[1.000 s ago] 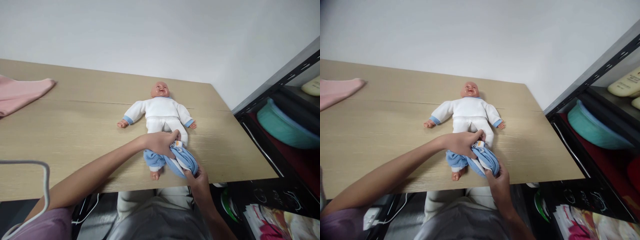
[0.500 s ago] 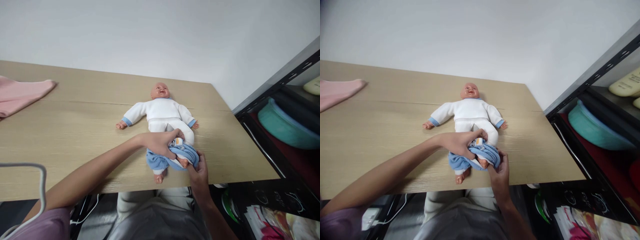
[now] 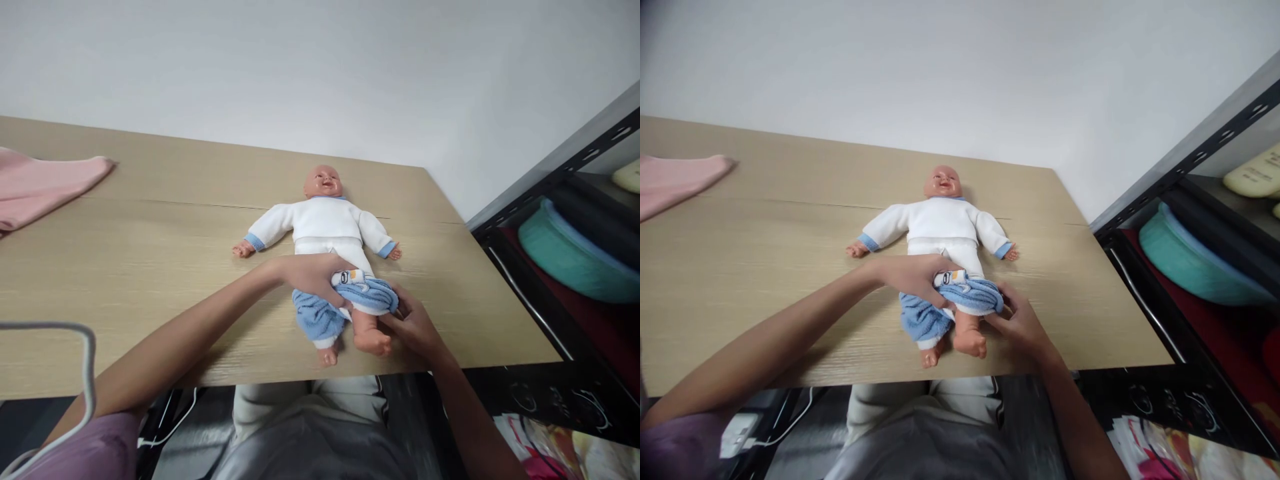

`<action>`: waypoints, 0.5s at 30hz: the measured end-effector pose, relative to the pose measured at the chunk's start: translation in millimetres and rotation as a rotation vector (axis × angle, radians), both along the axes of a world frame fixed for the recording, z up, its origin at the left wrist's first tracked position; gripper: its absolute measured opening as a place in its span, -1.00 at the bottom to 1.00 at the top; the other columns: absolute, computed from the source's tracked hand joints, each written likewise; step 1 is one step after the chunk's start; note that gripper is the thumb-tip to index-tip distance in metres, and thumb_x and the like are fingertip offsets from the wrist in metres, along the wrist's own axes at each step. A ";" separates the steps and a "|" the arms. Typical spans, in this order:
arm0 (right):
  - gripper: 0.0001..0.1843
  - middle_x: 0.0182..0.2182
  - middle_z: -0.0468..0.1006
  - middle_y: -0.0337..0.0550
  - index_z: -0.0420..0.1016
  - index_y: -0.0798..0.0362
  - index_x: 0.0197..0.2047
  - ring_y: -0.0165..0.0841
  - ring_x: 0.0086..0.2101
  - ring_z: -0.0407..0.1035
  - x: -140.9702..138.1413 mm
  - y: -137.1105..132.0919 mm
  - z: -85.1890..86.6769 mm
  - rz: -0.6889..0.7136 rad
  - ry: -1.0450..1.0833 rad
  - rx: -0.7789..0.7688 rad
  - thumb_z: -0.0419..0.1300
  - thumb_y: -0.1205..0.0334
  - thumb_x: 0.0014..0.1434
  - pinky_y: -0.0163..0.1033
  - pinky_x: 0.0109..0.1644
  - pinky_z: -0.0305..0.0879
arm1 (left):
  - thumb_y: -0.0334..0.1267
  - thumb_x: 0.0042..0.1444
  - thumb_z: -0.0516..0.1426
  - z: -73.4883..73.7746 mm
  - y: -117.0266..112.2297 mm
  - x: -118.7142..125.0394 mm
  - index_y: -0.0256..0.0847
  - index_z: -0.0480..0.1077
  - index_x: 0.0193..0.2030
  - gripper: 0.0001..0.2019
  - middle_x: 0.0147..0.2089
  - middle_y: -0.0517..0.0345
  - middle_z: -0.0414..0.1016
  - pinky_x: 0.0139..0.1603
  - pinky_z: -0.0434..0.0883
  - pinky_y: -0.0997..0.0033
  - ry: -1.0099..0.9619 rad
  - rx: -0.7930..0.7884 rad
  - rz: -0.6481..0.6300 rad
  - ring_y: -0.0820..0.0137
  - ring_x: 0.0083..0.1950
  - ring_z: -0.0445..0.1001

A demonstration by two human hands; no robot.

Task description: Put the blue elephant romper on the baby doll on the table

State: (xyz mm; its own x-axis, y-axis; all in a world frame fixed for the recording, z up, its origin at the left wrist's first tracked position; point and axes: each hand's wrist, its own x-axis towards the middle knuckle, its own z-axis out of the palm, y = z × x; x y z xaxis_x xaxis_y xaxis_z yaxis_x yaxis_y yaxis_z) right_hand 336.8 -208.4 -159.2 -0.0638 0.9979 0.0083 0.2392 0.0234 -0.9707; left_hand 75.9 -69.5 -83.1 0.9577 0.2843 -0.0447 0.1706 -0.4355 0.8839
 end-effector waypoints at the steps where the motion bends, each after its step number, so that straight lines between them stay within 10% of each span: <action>1: -0.58 0.04 0.77 -0.07 0.67 -0.03 0.17 -0.08 0.02 0.67 3.4 3.2 8.3 0.035 -0.033 -0.012 0.49 0.06 0.29 -0.04 0.16 0.58 | -0.18 0.15 0.43 -0.1 0.2 0.0 -0.24 0.59 -0.08 -0.73 -0.16 0.18 0.70 -0.13 0.44 0.38 -0.004 0.003 0.010 0.32 -0.19 0.59; 15: -0.50 0.10 0.76 -0.07 0.70 -0.12 0.23 0.05 0.06 0.65 12.1 30.2 29.8 0.391 -0.121 0.016 0.55 -0.03 0.28 0.13 0.21 0.60 | -0.01 0.15 0.50 -3.1 12.9 -8.6 -0.20 0.66 -0.03 -0.62 -0.03 0.08 0.79 0.00 0.59 0.26 0.098 -0.201 -0.109 0.16 -0.04 0.72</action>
